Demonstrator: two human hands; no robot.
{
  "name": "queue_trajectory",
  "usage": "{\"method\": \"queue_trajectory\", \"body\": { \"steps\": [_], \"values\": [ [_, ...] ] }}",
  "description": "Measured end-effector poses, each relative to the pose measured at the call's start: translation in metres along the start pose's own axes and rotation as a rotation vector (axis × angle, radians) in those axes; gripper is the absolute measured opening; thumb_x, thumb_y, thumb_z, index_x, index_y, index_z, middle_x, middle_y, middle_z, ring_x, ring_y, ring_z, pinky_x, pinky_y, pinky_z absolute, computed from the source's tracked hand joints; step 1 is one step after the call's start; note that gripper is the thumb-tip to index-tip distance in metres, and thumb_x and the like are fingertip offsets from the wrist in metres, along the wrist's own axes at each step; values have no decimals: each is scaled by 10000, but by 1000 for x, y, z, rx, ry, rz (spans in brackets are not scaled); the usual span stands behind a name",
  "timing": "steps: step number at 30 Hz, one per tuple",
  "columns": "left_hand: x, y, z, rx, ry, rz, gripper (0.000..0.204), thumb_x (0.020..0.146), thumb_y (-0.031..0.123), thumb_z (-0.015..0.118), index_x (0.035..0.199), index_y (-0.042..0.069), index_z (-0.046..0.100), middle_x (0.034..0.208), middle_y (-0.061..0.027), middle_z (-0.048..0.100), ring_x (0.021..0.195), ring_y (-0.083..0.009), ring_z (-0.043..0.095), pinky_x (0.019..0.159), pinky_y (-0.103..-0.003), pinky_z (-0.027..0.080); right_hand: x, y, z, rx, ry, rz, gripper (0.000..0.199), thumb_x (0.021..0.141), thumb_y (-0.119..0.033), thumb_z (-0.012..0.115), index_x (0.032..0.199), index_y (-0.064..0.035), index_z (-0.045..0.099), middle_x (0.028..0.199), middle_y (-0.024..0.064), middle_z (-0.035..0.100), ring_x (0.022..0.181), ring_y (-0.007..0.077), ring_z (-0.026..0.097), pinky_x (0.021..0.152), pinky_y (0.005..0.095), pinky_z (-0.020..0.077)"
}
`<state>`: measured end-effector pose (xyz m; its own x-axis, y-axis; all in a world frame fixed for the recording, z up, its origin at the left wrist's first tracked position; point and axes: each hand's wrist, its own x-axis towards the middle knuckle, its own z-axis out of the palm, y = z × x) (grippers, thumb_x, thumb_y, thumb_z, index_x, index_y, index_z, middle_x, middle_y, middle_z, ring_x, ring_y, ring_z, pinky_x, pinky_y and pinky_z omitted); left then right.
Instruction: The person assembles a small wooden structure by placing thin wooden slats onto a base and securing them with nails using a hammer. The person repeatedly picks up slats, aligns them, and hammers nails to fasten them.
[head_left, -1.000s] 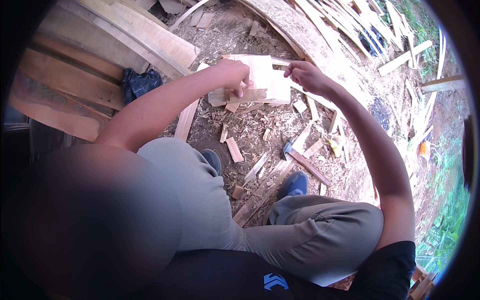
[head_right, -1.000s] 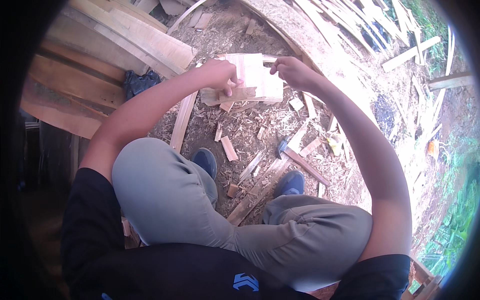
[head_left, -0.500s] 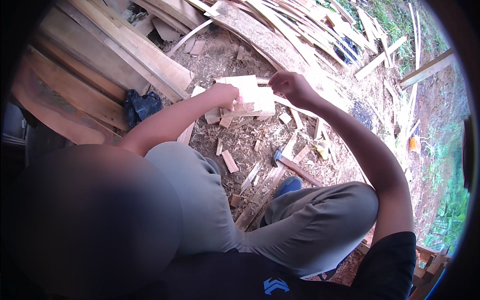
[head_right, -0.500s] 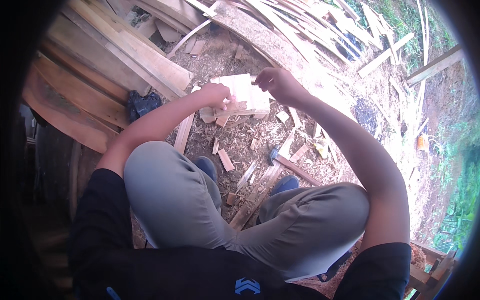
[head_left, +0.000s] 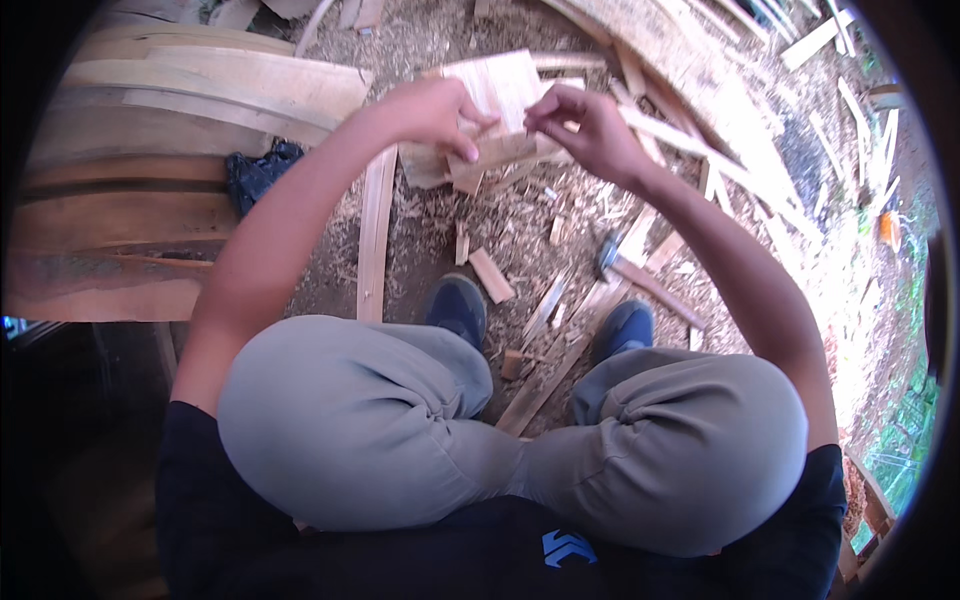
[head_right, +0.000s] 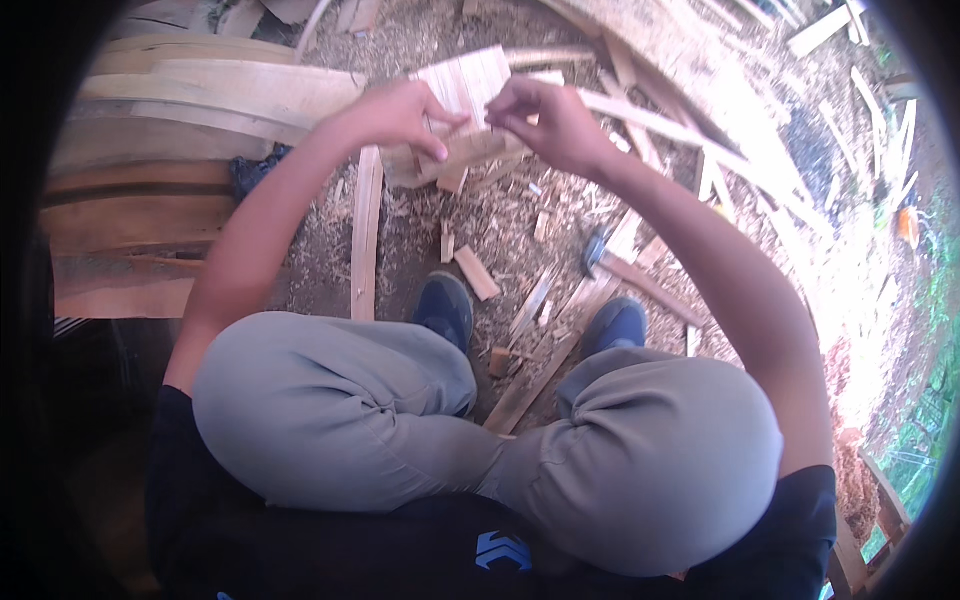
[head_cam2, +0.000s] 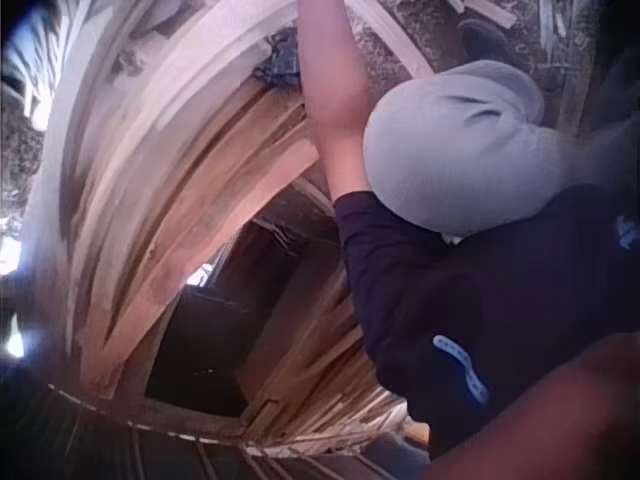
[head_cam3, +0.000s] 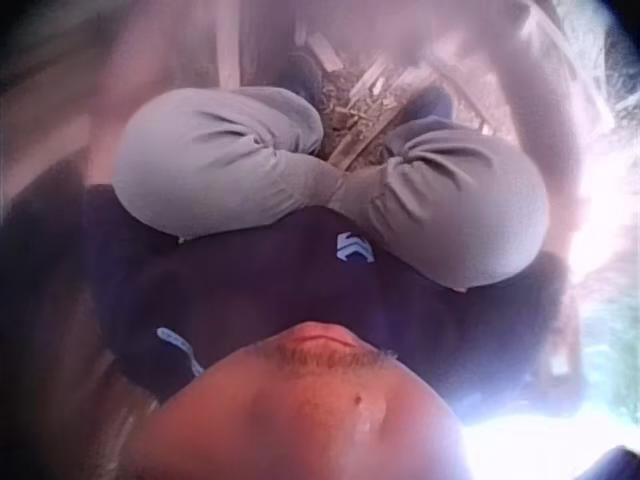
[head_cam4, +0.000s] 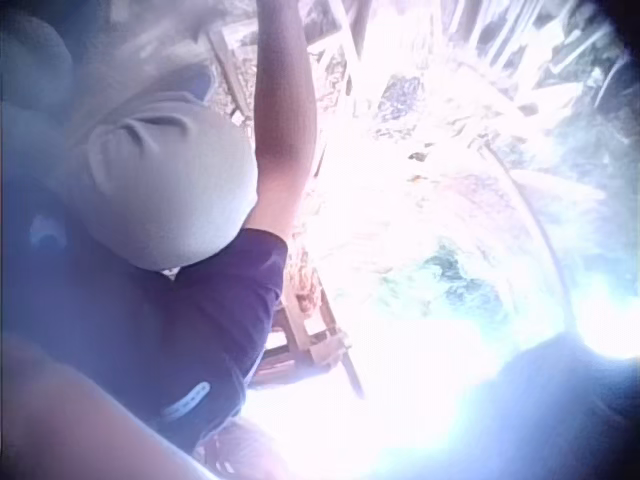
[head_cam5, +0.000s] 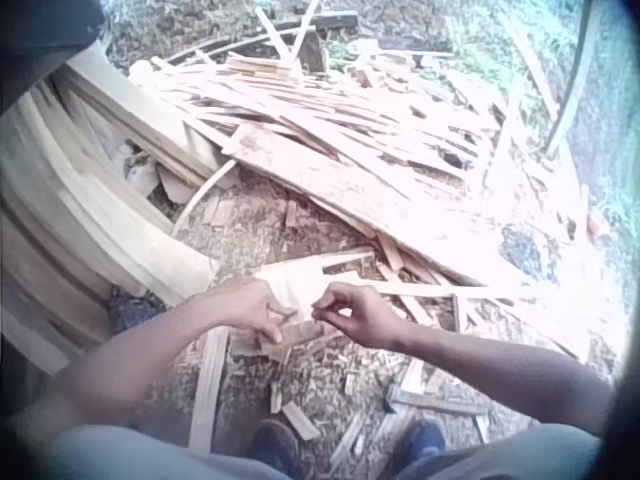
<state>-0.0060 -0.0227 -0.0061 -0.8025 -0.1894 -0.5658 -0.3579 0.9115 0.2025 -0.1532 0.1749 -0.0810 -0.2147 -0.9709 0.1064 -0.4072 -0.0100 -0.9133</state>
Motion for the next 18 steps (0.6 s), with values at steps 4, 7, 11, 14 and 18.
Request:
{"method": "queue_trajectory", "body": {
  "steps": [4,7,11,14,18],
  "values": [
    [6,-9,4,-37,59,25,630,678,259,911,1282,284,731,1031,-101,793,858,-181,726,844,-350,558,3,8,8,88,51,0,89,1004,-92,652,1018,-5,664,1070,96,735,1066,176,712,991,340,584],
    [8,-12,11,-81,108,24,647,679,209,907,1296,267,723,1022,-117,791,868,-183,728,870,-361,552,-1,8,11,-69,77,-93,105,1001,-113,673,1032,-12,672,993,73,751,1029,159,720,941,330,567],
    [11,-34,18,-125,72,98,862,849,257,809,1569,205,337,1153,-216,739,981,-283,726,911,-407,553,-2,-1,12,-195,61,-125,89,992,-100,678,1043,-27,672,984,88,763,1029,198,737,921,350,581],
    [8,-21,15,-271,112,98,719,837,215,815,1487,178,510,1097,-209,751,972,-268,731,913,-392,551,-3,5,11,-223,56,-172,98,987,-86,673,1065,-28,659,994,98,768,1021,226,747,890,370,591],
    [10,-21,22,-222,120,83,638,704,176,892,1308,280,712,1077,-131,785,950,-191,729,982,-378,521,-1,6,14,-251,51,-201,123,976,-62,668,1092,-30,641,1010,104,771,1010,249,753,864,386,596]
  ]
}}
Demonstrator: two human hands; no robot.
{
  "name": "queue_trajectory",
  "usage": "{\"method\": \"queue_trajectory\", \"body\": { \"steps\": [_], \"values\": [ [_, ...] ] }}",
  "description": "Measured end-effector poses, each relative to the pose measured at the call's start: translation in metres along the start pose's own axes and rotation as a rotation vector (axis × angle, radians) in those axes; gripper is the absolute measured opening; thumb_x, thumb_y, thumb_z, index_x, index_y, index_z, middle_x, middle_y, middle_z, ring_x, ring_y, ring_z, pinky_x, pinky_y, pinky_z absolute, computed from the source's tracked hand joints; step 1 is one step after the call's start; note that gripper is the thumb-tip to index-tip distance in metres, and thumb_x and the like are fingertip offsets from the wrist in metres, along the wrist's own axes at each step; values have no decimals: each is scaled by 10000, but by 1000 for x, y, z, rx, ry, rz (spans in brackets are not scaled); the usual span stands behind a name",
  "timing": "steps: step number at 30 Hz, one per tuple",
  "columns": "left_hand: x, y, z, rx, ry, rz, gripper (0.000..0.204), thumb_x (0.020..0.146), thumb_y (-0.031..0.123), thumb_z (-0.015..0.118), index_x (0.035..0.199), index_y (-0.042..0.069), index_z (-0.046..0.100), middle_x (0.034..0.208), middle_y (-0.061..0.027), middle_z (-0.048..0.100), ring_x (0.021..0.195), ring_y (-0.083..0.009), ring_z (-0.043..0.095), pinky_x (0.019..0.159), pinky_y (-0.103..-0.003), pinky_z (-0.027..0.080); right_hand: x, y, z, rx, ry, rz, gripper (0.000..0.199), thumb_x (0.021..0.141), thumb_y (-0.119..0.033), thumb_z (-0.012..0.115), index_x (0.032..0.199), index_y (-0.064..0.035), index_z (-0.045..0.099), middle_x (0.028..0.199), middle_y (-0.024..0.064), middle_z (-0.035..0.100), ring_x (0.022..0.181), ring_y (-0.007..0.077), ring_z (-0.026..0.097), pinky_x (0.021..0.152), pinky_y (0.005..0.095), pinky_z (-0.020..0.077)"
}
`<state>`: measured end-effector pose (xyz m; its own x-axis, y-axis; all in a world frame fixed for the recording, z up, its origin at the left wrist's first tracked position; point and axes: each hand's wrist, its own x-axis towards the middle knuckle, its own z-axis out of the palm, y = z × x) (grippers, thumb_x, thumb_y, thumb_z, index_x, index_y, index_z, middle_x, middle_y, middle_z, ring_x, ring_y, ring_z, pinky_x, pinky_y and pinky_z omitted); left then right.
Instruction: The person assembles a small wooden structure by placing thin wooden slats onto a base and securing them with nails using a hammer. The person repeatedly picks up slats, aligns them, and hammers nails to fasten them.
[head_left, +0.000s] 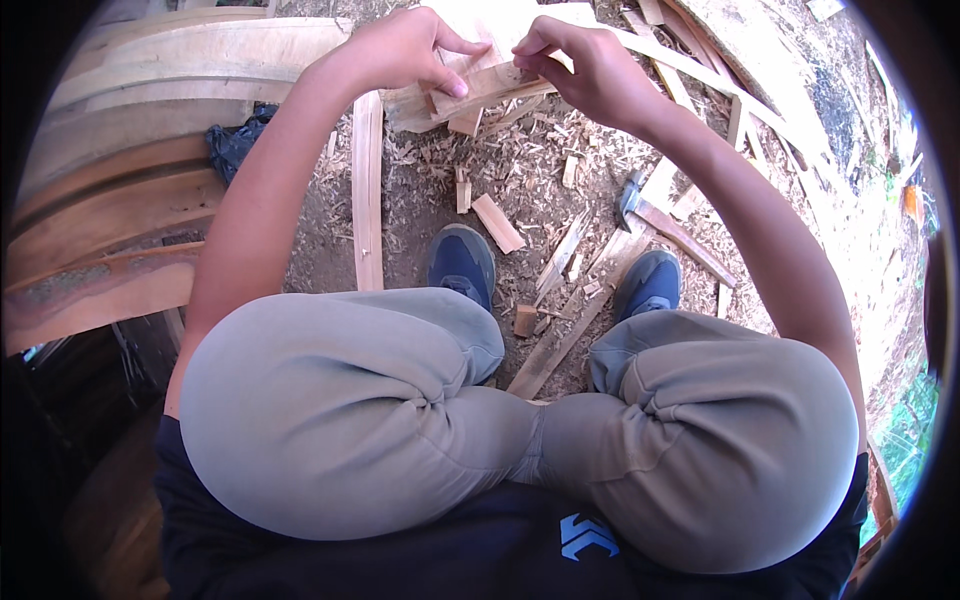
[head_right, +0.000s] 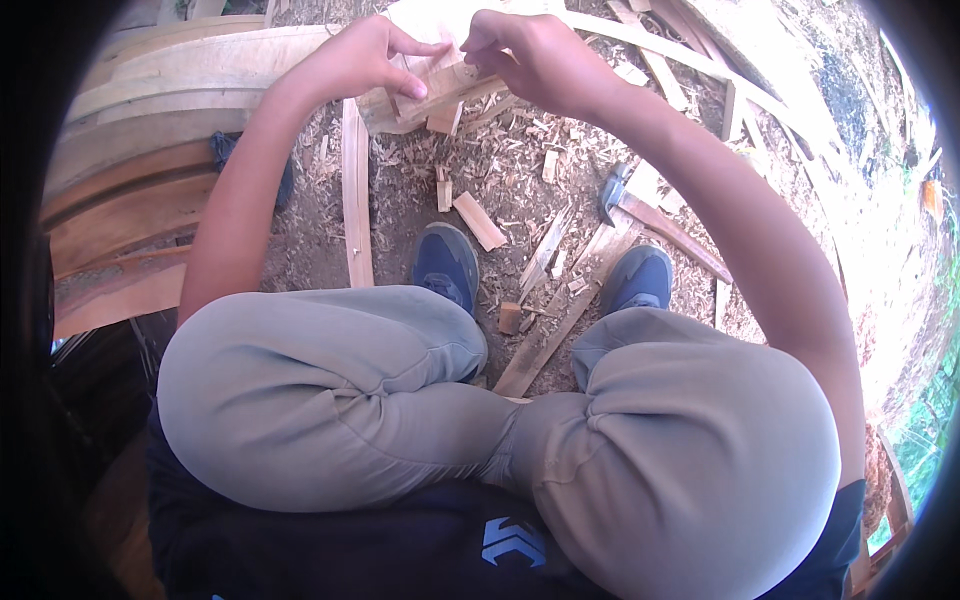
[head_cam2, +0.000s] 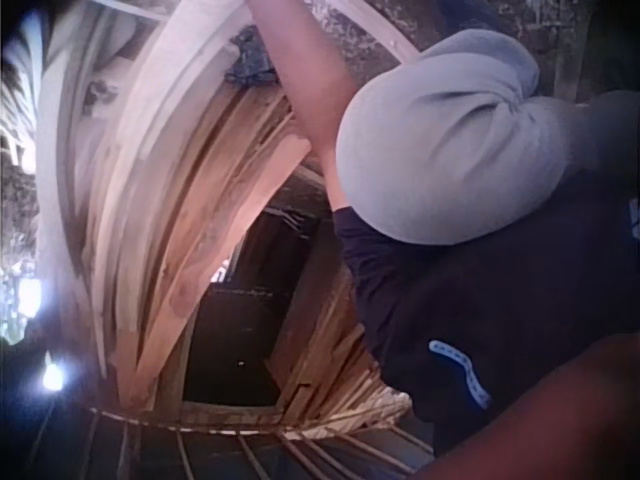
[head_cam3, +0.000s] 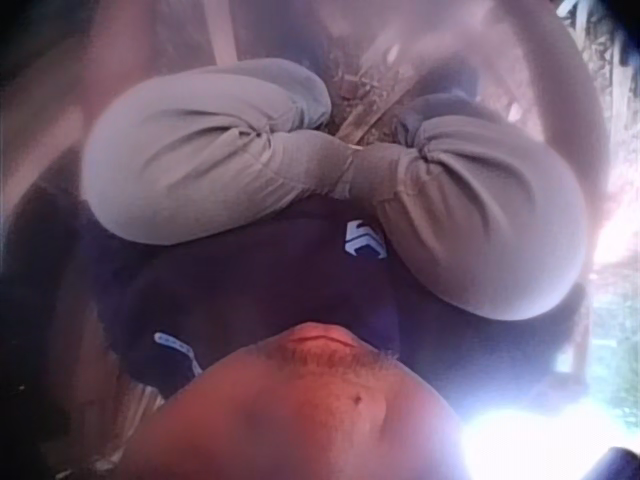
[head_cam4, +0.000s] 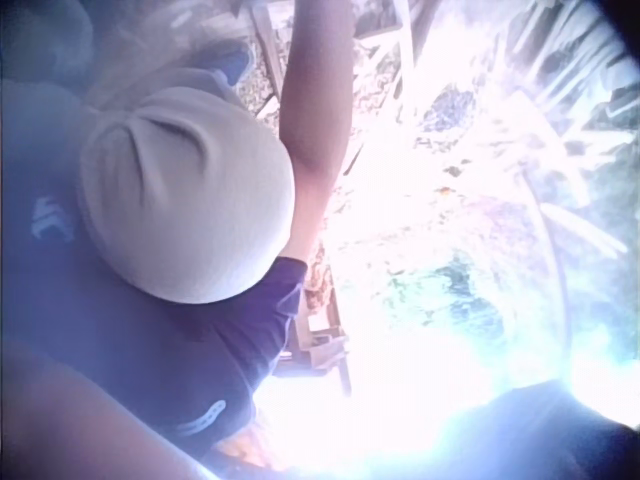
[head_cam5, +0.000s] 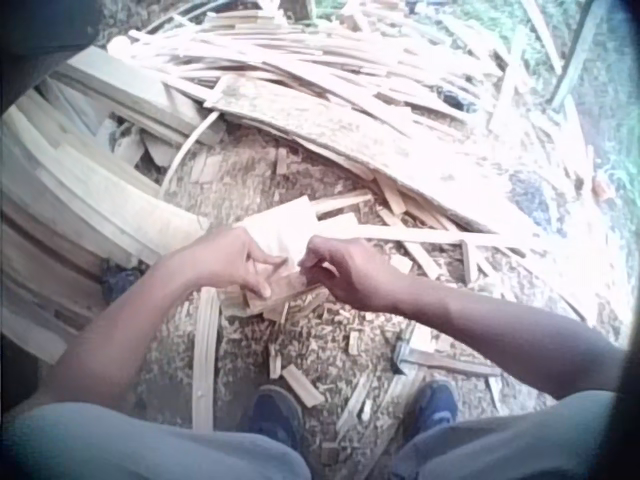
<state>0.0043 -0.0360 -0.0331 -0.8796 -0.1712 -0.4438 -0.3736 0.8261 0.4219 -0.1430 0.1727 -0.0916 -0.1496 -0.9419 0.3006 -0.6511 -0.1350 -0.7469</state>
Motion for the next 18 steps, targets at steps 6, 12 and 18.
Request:
{"method": "queue_trajectory", "body": {
  "steps": [6,12,18],
  "values": [
    [-2,4,2,90,21,-63,630,714,173,889,1306,297,710,1095,-138,782,959,-197,733,992,-383,519,1,-2,-1,-10,11,-3,120,965,-52,671,1081,-34,640,1015,107,771,1018,251,752,860,378,595],
    [-2,1,0,14,3,-29,622,714,188,889,1303,295,716,1080,-138,784,940,-188,733,959,-371,524,0,0,2,-85,30,-16,127,956,-67,686,1074,-48,641,1002,97,774,979,271,756,829,375,596],
    [-3,-4,1,15,3,-2,621,717,203,889,1308,288,716,1066,-136,785,913,-185,727,932,-358,526,-1,-5,7,-188,69,-68,127,949,-92,702,1055,-65,640,980,77,775,945,278,758,790,387,602]
  ]
}}
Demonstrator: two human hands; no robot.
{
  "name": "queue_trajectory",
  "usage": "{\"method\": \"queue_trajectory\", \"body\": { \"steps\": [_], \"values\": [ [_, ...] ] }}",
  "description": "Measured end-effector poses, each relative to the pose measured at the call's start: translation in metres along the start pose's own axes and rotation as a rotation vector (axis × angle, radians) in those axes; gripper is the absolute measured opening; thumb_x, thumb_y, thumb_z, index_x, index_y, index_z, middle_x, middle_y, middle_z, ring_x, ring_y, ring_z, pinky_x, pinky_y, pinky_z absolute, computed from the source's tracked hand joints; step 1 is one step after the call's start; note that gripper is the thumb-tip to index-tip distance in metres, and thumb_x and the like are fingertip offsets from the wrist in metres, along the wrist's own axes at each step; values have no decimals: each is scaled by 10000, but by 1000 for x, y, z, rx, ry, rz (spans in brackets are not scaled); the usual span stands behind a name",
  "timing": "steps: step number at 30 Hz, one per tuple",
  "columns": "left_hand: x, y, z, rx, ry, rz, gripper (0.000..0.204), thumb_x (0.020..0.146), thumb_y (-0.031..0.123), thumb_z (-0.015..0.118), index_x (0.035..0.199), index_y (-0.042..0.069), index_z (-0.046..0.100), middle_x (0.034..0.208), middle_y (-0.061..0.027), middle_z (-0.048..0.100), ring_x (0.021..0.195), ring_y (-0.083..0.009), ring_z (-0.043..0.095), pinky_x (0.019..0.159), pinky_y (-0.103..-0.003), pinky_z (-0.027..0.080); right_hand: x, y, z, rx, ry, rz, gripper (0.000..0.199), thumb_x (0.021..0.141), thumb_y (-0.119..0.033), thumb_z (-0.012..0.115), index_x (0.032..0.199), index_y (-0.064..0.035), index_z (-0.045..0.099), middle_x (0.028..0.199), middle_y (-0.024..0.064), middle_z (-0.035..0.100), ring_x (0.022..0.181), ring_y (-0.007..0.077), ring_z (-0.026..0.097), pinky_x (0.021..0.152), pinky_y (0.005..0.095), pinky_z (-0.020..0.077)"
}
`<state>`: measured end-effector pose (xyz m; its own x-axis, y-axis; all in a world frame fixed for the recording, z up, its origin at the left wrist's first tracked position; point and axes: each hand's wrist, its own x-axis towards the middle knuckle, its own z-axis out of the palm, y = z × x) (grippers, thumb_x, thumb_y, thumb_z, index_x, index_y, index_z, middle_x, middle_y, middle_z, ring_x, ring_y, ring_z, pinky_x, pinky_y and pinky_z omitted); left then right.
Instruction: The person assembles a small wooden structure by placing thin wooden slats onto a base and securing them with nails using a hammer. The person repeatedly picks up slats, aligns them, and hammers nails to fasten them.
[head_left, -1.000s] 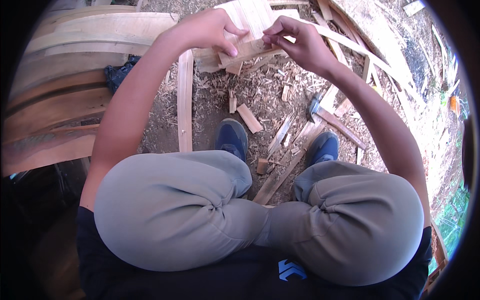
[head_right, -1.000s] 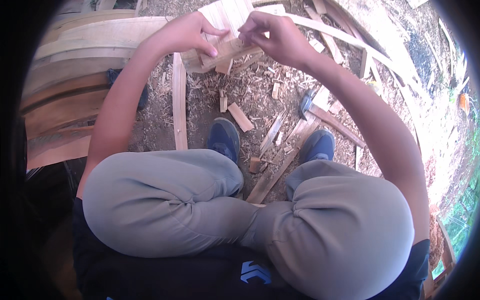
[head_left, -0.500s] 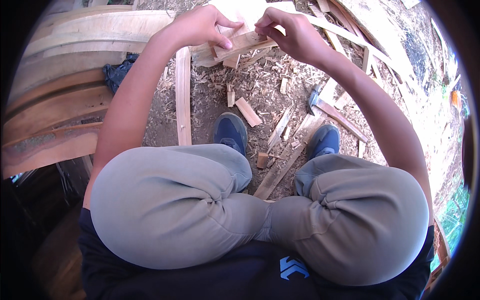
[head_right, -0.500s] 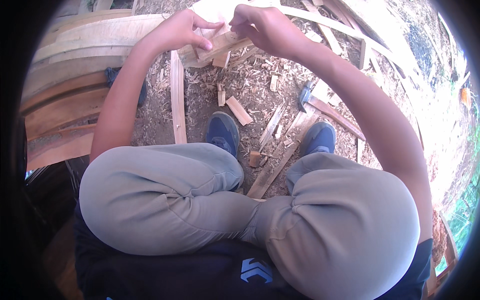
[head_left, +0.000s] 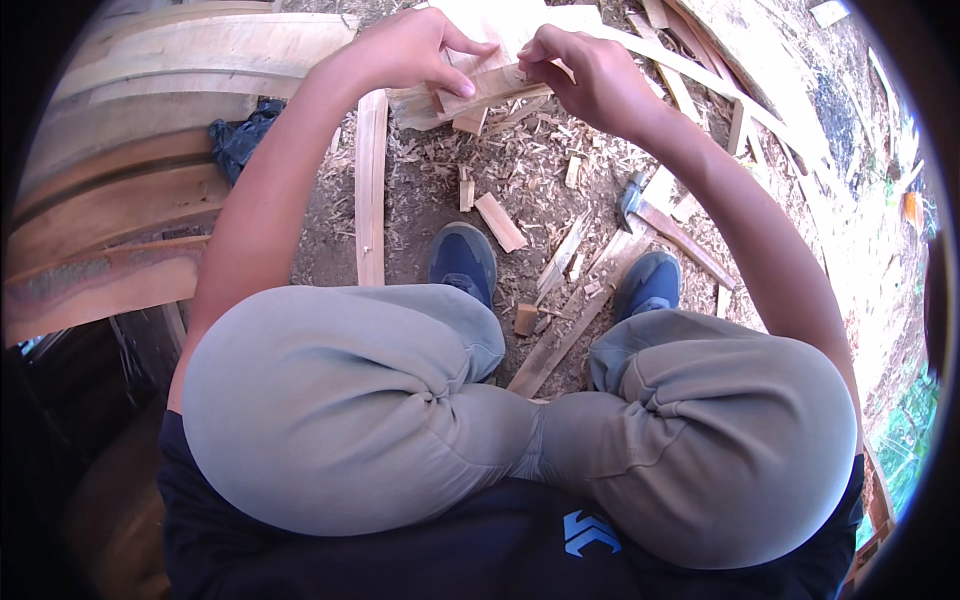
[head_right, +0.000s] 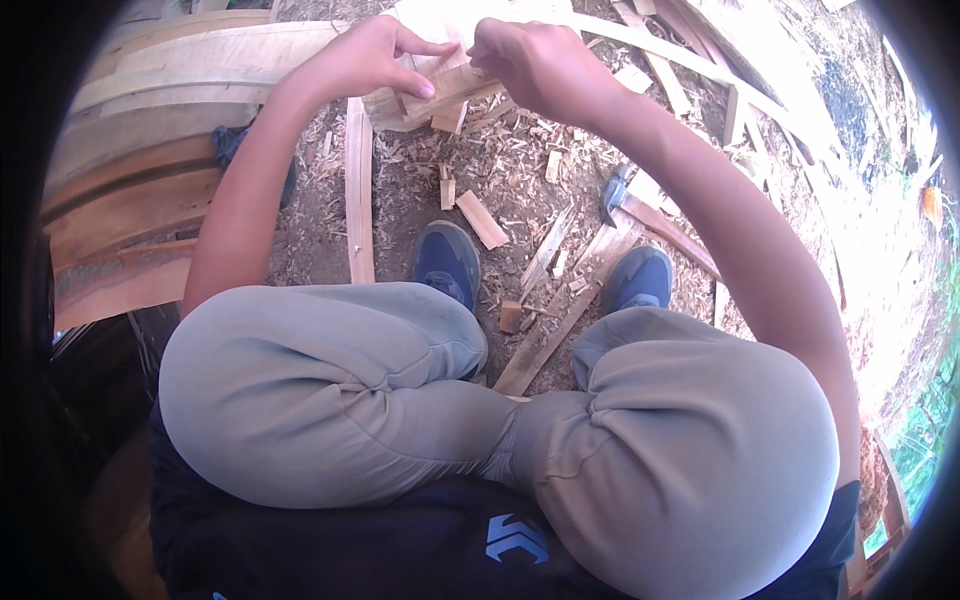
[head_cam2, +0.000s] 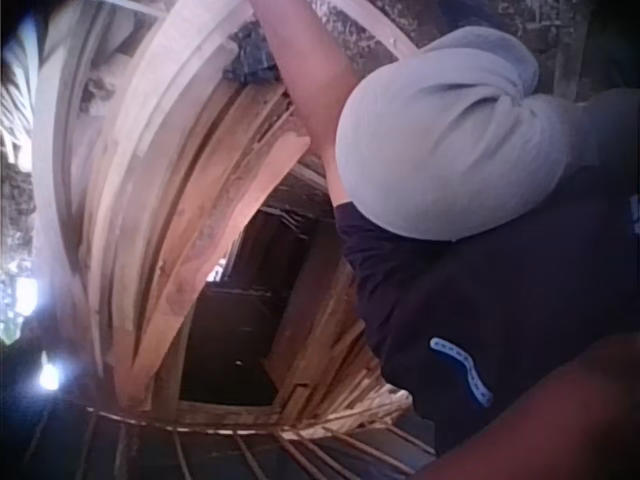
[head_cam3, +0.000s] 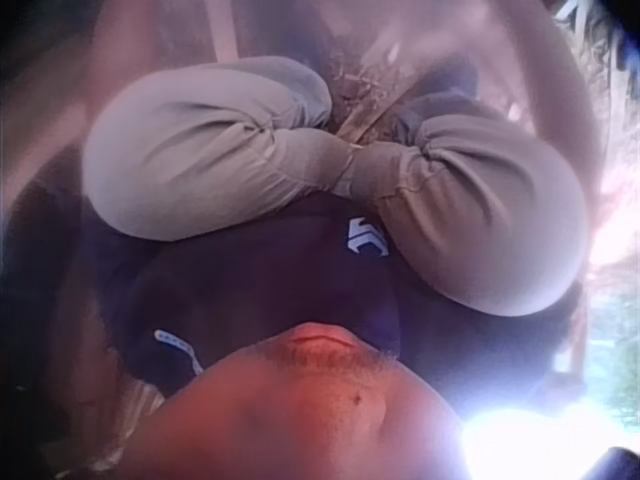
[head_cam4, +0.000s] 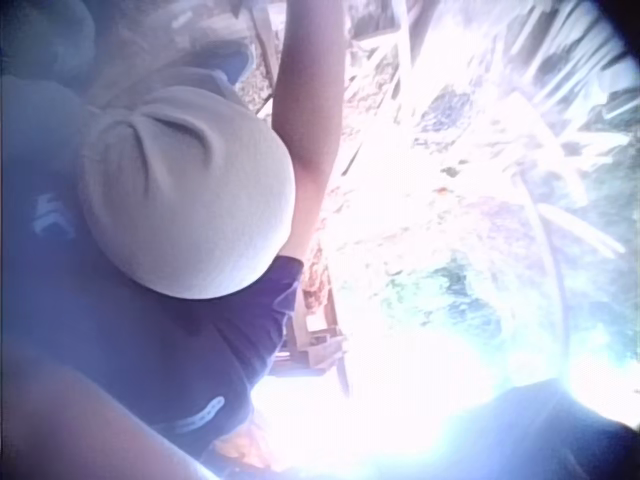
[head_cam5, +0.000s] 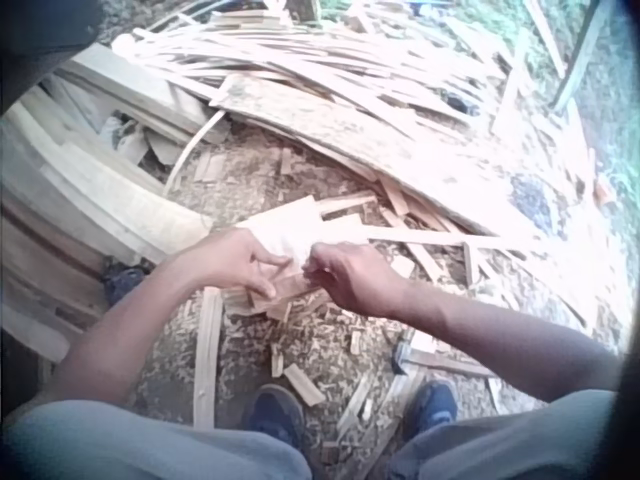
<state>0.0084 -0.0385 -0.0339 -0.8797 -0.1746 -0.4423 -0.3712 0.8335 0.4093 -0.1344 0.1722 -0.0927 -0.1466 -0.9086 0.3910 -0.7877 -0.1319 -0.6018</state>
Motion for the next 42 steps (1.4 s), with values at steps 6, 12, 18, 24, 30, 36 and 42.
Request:
{"method": "queue_trajectory", "body": {
  "steps": [6,12,18,24,30,36,42],
  "values": [
    [-1,2,0,58,28,-15,626,717,214,893,1311,291,713,1061,-135,783,887,-187,721,905,-356,528,2,3,-3,-10,-45,15,102,961,-94,686,1034,-63,621,985,79,773,943,284,757,781,384,605],
    [0,3,1,62,35,-9,639,706,232,904,1311,301,711,1027,-127,784,864,-196,722,883,-372,535,-2,4,-1,-40,-43,76,113,965,-103,687,1029,-51,609,1027,84,773,962,283,756,799,389,608],
    [-1,5,-2,30,2,-23,647,702,231,906,1314,302,709,1028,-127,783,881,-198,723,895,-370,537,-3,5,2,-36,5,57,123,957,-102,698,1003,-47,598,1036,90,770,966,288,756,795,396,612],
    [-3,-7,6,-18,44,49,650,730,246,899,1342,314,691,1020,-114,781,870,-173,706,881,-358,535,-1,1,4,-70,29,14,135,940,-97,716,981,-48,597,1027,99,771,951,289,759,753,388,621],
    [-9,-6,5,-64,29,60,679,776,269,883,1406,354,642,772,-6,676,669,-107,507,740,-332,484,-1,1,0,-48,28,31,112,949,-71,701,963,-38,595,992,105,774,941,290,763,772,388,624],
    [-10,-7,5,3,59,66,596,808,401,832,1379,348,669,1058,-79,774,828,-160,677,809,-338,544,0,2,4,-2,88,-42,64,952,-86,642,978,-43,603,862,133,733,797,350,728,684,449,579],
    [6,-5,38,14,611,233,337,949,317,711,1285,286,726,1129,23,776,742,-145,675,716,-324,549,-1,3,4,-5,102,-46,57,960,-93,635,975,-46,606,859,137,734,785,350,730,675,451,580]
  ]
}}
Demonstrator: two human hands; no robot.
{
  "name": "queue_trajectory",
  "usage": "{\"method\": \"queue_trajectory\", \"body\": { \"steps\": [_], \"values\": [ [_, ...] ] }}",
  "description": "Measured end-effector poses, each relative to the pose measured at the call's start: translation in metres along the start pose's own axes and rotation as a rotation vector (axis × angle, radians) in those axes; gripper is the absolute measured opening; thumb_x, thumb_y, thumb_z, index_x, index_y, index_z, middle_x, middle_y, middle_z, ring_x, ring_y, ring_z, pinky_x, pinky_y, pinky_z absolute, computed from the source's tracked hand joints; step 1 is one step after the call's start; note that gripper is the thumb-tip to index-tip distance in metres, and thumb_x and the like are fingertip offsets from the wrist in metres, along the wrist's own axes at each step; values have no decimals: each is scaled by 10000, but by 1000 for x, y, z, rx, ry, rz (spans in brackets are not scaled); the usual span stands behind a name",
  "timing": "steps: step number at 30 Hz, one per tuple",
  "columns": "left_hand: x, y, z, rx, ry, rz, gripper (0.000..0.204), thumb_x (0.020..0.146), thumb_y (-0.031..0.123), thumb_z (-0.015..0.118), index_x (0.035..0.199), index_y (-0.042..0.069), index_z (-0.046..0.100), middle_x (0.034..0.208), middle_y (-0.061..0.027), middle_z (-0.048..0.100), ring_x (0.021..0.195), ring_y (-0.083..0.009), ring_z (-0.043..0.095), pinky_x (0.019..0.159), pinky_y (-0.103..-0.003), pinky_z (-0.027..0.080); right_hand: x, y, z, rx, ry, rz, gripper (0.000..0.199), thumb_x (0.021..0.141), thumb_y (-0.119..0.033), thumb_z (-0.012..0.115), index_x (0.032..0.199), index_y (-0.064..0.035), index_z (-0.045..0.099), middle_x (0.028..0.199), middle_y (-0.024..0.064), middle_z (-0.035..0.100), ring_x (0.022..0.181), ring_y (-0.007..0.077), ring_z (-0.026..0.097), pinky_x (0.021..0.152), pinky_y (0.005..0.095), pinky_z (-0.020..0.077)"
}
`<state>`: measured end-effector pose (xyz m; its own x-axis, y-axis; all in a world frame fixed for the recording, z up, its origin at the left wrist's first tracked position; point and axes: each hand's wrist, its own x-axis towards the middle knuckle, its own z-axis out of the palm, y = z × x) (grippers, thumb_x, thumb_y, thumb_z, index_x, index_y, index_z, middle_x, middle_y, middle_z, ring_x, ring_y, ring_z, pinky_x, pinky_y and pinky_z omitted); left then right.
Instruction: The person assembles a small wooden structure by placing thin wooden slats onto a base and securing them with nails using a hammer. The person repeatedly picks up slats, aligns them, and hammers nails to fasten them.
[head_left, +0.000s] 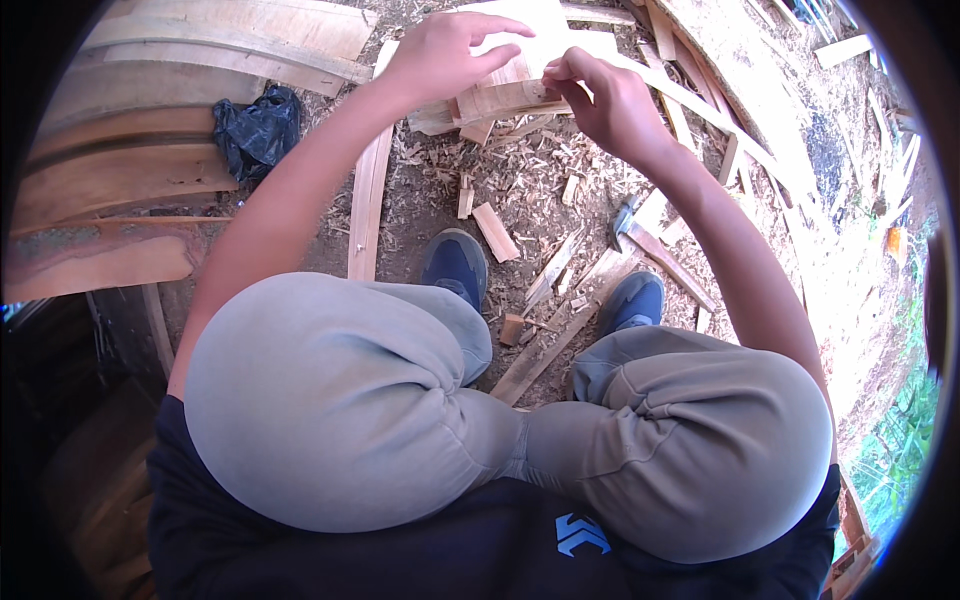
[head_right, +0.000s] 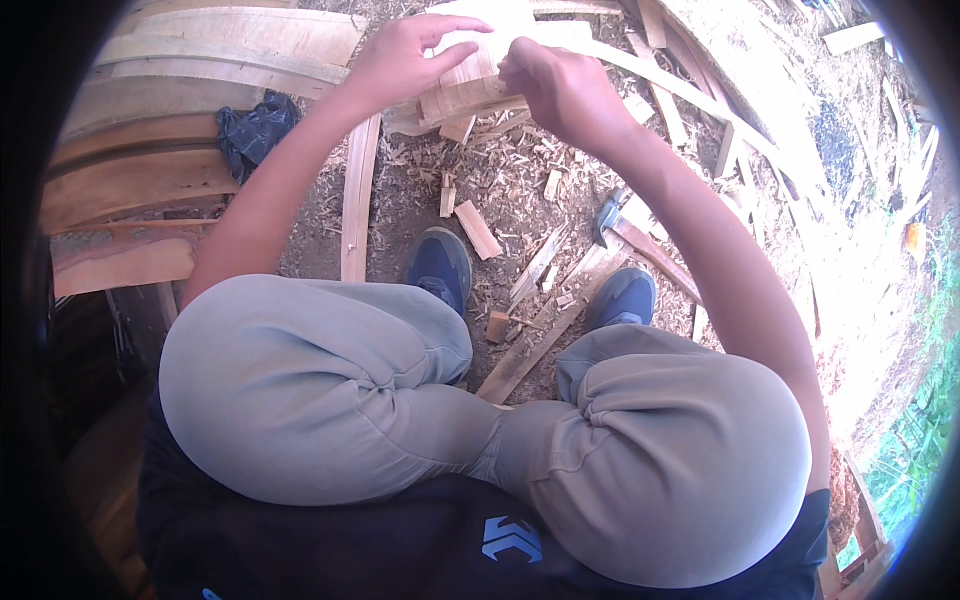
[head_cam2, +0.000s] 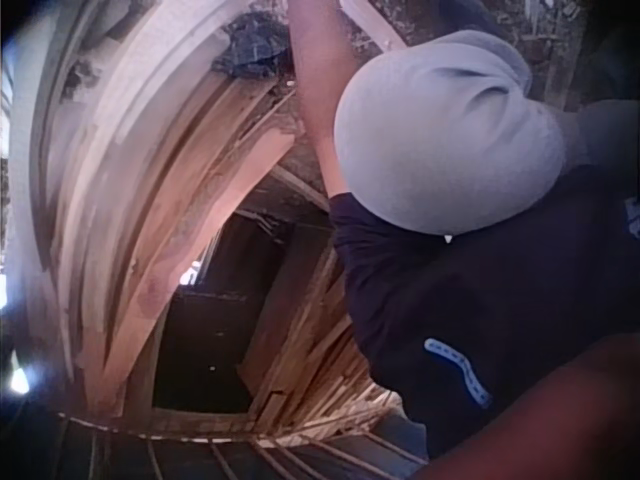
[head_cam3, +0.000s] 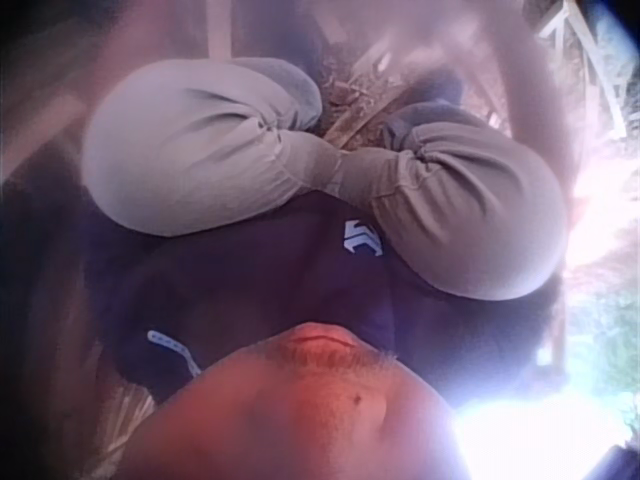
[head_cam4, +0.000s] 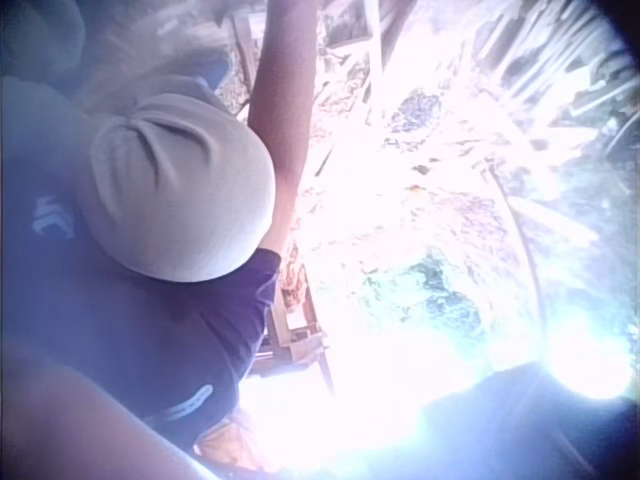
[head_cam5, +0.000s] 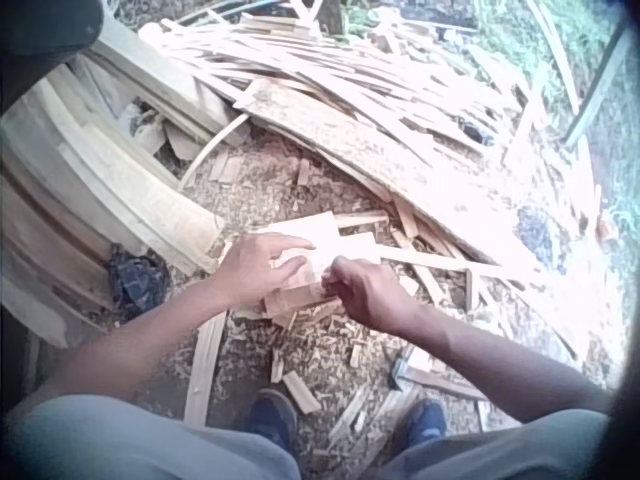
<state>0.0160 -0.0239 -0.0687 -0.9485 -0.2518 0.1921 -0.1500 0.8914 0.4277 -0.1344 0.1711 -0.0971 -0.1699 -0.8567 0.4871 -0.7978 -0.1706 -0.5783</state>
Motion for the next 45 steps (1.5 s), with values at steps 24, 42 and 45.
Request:
{"method": "queue_trajectory", "body": {
  "steps": [24,42,45],
  "values": [
    [6,34,45,-678,240,-83,218,945,61,434,1065,45,615,657,54,414,586,-37,341,542,-262,284,1,-1,-1,3,-59,73,76,947,-81,690,984,-65,625,935,72,764,876,274,758,730,377,607],
    [15,34,49,-585,193,-193,209,922,128,540,909,42,730,577,-8,557,522,-60,460,503,-289,360,-68,-40,23,350,147,398,138,982,-24,529,1116,-1,506,878,138,602,761,249,604,718,380,515],
    [15,38,50,-542,180,-217,169,908,107,572,916,46,730,565,0,550,506,-57,454,492,-287,359,-71,-43,17,355,45,810,191,991,-123,529,1123,14,508,799,59,538,708,140,512,639,311,436]
  ]
}}
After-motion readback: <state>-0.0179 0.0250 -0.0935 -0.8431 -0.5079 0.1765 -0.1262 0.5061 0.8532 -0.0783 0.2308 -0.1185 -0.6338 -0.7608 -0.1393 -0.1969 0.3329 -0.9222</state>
